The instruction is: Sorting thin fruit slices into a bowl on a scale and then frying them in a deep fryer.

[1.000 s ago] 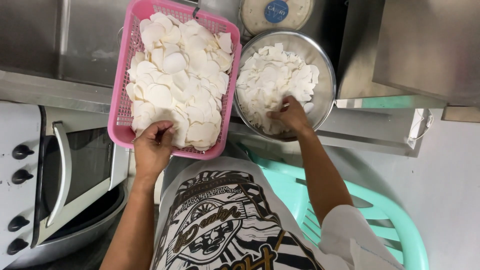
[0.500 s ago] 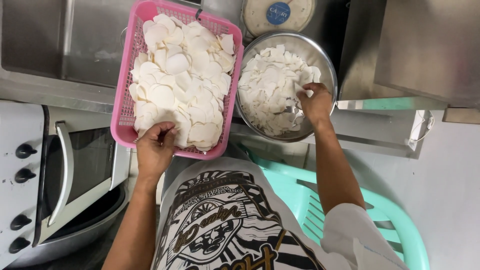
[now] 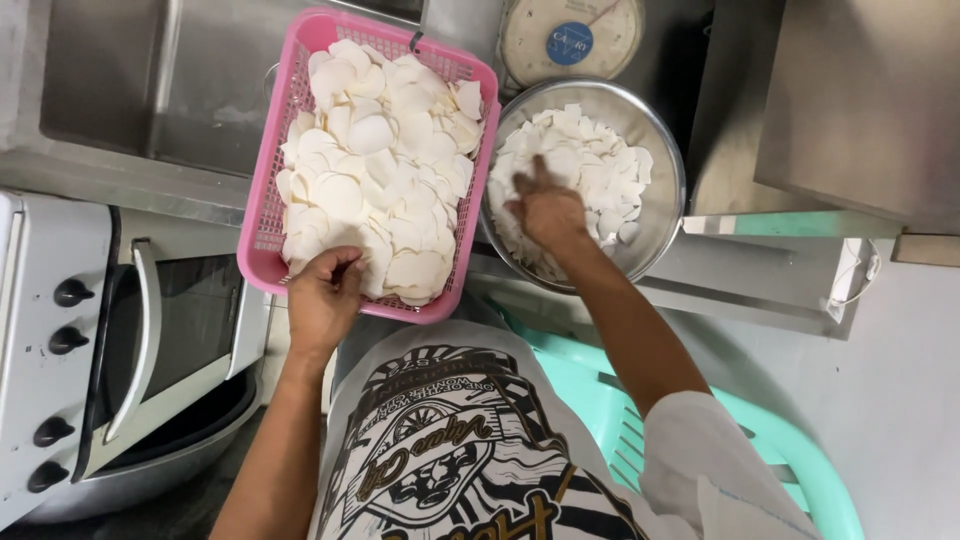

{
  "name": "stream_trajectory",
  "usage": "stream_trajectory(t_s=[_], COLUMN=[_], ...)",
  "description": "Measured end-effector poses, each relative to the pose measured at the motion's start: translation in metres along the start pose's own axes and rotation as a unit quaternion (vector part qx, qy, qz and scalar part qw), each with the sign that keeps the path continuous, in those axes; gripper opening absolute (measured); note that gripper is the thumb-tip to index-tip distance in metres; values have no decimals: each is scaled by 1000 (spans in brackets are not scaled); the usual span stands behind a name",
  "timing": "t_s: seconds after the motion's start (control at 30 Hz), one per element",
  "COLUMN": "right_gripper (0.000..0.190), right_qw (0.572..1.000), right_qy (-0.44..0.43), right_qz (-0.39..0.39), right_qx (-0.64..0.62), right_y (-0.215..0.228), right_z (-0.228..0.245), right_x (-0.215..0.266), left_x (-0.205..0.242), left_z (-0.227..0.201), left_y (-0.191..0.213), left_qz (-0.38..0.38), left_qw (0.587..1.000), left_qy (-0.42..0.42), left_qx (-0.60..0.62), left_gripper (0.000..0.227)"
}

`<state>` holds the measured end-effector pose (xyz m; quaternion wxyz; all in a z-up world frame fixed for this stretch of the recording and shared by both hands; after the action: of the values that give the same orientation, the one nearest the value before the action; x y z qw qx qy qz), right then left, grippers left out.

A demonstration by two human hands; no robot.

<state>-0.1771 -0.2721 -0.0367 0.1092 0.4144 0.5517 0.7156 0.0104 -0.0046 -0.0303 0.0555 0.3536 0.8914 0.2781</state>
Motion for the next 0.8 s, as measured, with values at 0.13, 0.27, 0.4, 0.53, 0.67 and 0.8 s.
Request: stream_trajectory(t_s=[0.13,0.27,0.4,0.53,0.67,0.8], right_gripper=[50,47,44,26,50,50], right_qw=[998,991,949,877,537,738], right_qy=[-69,-126,-96,-95,-111,-85], right_qz=[-4,-22,-64,-210,-142,-304], right_qx=[11,36,-295,-421,-824,-596], right_y=[6,-58,-53,-36,5,2], right_z=[-38,-131,-151,-156,-144,-138], right_x=[-5,-20,25,30,38,21], left_x=[4,5,3,2,1,11], left_z=[9,13,13,18,9,14], left_y=[1,0,-1,-3,1,11], left_qz=[-20,-39,-34,-30,-24,-33], left_qw=[1000,999,999,999,991,972], left_qy=[-11,-28,-33,-7,25,45], left_qx=[-6,-12,-11,35,129,229], left_gripper=[12,12,11,13,14,15])
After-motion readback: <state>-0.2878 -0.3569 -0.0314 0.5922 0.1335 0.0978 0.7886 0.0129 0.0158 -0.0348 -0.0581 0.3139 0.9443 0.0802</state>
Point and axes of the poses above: each hand's wrist, its own x-axis away from the middle knuckle, its own y-axis out of the back of the hand, z = x × y, the point moved 1 cm from there along -x, towards the middle knuckle
